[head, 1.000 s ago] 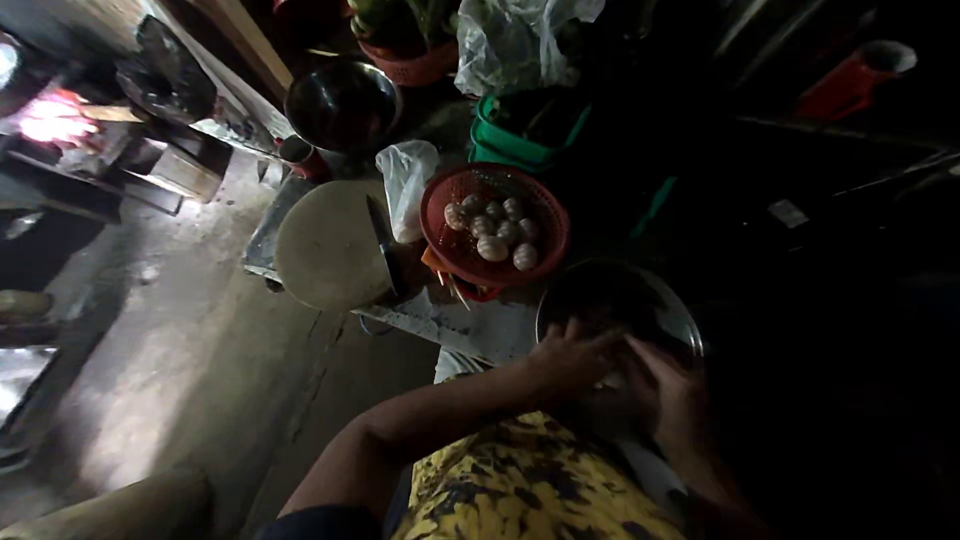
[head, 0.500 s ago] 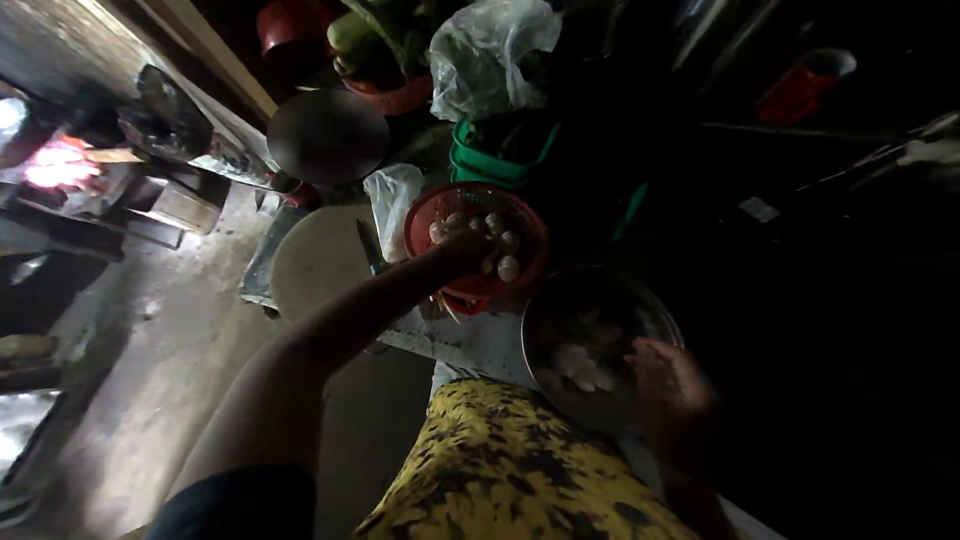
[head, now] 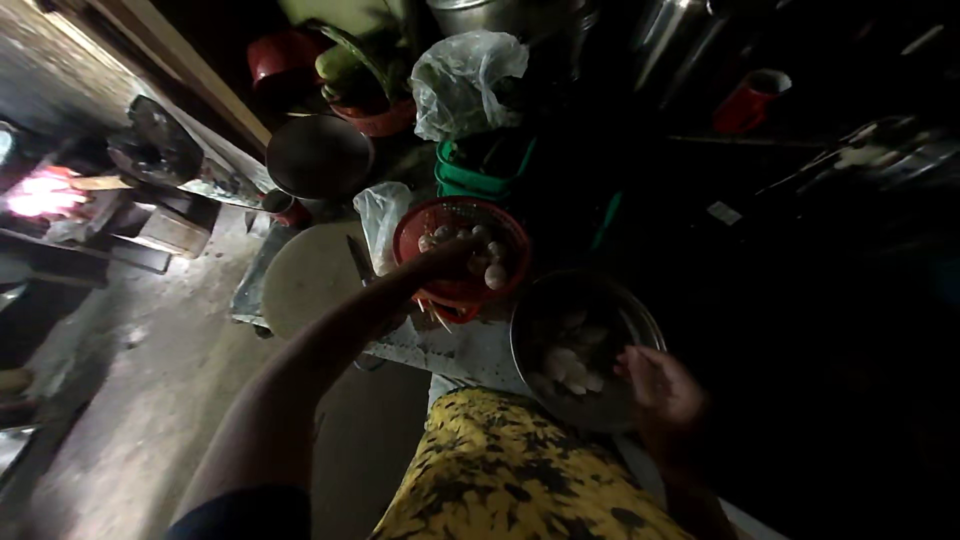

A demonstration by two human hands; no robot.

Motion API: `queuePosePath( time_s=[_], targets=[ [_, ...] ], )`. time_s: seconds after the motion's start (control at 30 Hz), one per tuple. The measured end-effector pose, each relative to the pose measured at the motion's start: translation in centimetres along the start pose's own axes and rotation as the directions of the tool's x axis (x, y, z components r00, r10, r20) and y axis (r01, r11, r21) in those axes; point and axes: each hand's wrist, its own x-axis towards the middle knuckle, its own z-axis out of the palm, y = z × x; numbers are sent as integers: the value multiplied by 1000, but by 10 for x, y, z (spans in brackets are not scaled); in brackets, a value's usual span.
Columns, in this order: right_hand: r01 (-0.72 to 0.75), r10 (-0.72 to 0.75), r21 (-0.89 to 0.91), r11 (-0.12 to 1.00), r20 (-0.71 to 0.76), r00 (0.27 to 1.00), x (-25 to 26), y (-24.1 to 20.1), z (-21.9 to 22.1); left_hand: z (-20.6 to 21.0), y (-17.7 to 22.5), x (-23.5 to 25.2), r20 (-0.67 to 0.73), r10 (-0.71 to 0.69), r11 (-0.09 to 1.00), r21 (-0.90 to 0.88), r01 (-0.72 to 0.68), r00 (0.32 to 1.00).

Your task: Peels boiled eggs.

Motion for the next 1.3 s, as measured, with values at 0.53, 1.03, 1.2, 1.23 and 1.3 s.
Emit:
queuePosePath(
  time_s=[0.53, 1.03, 1.2, 1.23, 1.3],
  targets=[
    [-4, 1, 59, 998, 49, 999, -3, 2, -7, -4, 32, -39, -208, 30, 415, -887, -201, 978],
    [-40, 37, 122, 992, 28, 999, -4, 0, -52, -82, 68, -56, -474, 143, 982, -44, -186, 869],
    [365, -370, -61, 929, -120, 921, 25, -54, -95, -55, 183, -103, -752, 415, 816, 59, -575, 512],
    [400, -408, -80, 913, -150, 900, 29, -57, -91, -29, 192, -98, -746, 370, 824, -11, -567, 553],
    [389, -402, -151, 909, -70, 913, 35, -43, -71, 33, 190, -70, -510, 304, 909, -97, -406, 804]
  ],
)
